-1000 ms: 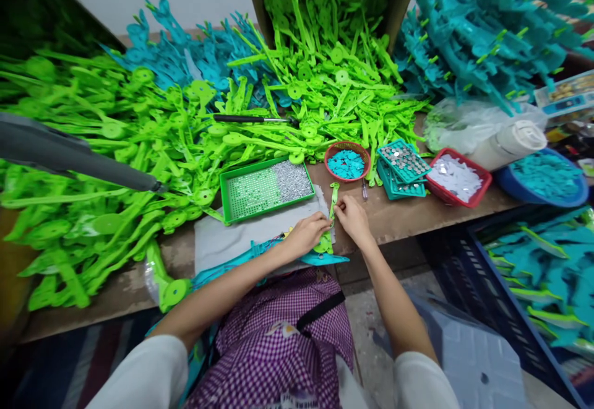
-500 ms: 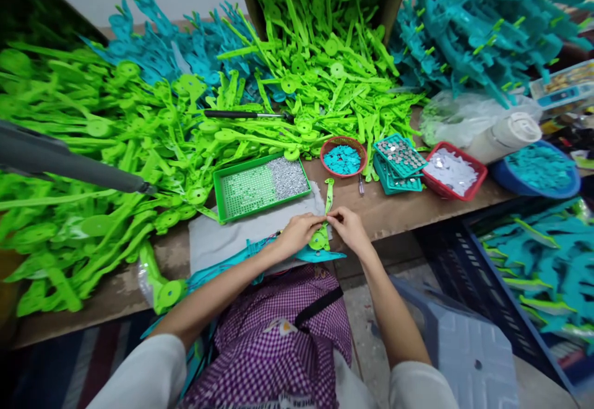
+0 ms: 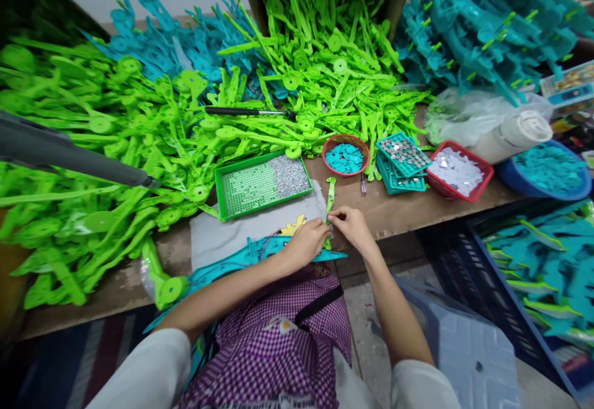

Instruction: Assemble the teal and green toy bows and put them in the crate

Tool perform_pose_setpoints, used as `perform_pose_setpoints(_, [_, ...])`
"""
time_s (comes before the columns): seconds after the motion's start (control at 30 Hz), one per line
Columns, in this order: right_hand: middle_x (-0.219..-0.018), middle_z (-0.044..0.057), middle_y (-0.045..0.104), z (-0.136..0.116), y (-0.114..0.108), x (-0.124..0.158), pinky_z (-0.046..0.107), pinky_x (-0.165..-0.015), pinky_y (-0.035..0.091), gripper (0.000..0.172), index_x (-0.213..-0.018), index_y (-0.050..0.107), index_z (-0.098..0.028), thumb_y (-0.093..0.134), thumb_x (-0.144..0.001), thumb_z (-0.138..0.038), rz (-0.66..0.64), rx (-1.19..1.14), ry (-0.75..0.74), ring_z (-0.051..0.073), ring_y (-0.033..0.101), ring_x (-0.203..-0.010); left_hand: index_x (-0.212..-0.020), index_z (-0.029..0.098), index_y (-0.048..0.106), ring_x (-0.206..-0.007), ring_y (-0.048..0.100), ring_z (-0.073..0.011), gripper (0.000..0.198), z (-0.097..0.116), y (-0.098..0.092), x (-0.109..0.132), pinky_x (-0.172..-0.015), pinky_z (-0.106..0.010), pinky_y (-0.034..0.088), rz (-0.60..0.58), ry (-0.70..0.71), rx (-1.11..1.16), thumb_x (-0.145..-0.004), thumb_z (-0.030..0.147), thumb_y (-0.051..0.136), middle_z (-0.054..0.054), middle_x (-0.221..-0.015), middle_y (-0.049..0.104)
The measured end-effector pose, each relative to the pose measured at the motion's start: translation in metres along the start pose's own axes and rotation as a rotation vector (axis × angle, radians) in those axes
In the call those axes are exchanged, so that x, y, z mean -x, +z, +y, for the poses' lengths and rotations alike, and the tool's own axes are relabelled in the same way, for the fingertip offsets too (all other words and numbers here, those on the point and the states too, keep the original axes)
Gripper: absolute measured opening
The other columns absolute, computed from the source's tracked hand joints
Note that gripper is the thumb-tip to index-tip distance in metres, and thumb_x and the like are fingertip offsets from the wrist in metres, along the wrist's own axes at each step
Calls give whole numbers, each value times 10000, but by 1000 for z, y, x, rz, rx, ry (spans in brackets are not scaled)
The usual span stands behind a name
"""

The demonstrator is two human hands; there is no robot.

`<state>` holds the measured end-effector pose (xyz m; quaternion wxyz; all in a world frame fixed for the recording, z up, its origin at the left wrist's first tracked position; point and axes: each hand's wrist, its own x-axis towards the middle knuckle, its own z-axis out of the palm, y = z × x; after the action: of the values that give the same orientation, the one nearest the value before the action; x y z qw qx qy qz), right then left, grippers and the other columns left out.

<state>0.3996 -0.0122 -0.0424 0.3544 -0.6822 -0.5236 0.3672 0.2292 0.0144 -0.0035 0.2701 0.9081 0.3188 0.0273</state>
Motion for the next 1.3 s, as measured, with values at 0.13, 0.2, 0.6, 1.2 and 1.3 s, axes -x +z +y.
perform_pose_setpoints(0.13, [-802, 48, 738, -1, 3, 1, 297, -699, 497, 123, -797, 713, -190, 658, -758, -293, 20, 39, 13, 190, 675, -730, -1043, 126, 575, -961, 559, -223, 279, 7, 1, 15, -855, -360, 492, -54, 30, -77, -858, 25, 393, -113, -1016, 552])
perform_pose_setpoints(0.2, [-801, 39, 733, -4, 3, 3, 290, -684, 483, 111, -785, 703, -197, 651, -762, -292, 28, 85, 10, 183, 665, -715, -1130, 145, 528, -961, 551, -220, 363, 7, -1, 25, -857, -368, 494, -67, 11, -72, -836, -6, 377, -100, -1015, 533])
perform_pose_setpoints(0.6, [-839, 28, 686, -14, -1, 11, 275, -666, 457, 131, -848, 699, -220, 604, -826, -308, -24, 252, -59, 168, 641, -742, -1113, 163, 559, -855, 567, -189, 384, -12, -23, 25, -799, -335, 502, -176, 54, -166, -825, -6, 369, -87, -1059, 482])
perform_pose_setpoints(1.2, [-867, 11, 559, -13, 2, 14, 277, -716, 441, 96, -894, 614, -202, 579, -812, -235, -78, 190, -121, 147, 575, -771, -1171, 175, 543, -837, 546, -183, 373, -20, -18, 32, -772, -308, 483, -149, 109, -148, -869, 48, 368, -81, -1052, 479])
perform_pose_setpoints(1.3, [-865, 9, 553, -14, 3, 15, 280, -720, 450, 91, -890, 601, -206, 568, -805, -207, -72, 233, -139, 149, 568, -765, -1207, 182, 534, -855, 546, -184, 413, -20, -19, 34, -789, -309, 479, -159, 106, -141, -858, 38, 366, -81, -1053, 479])
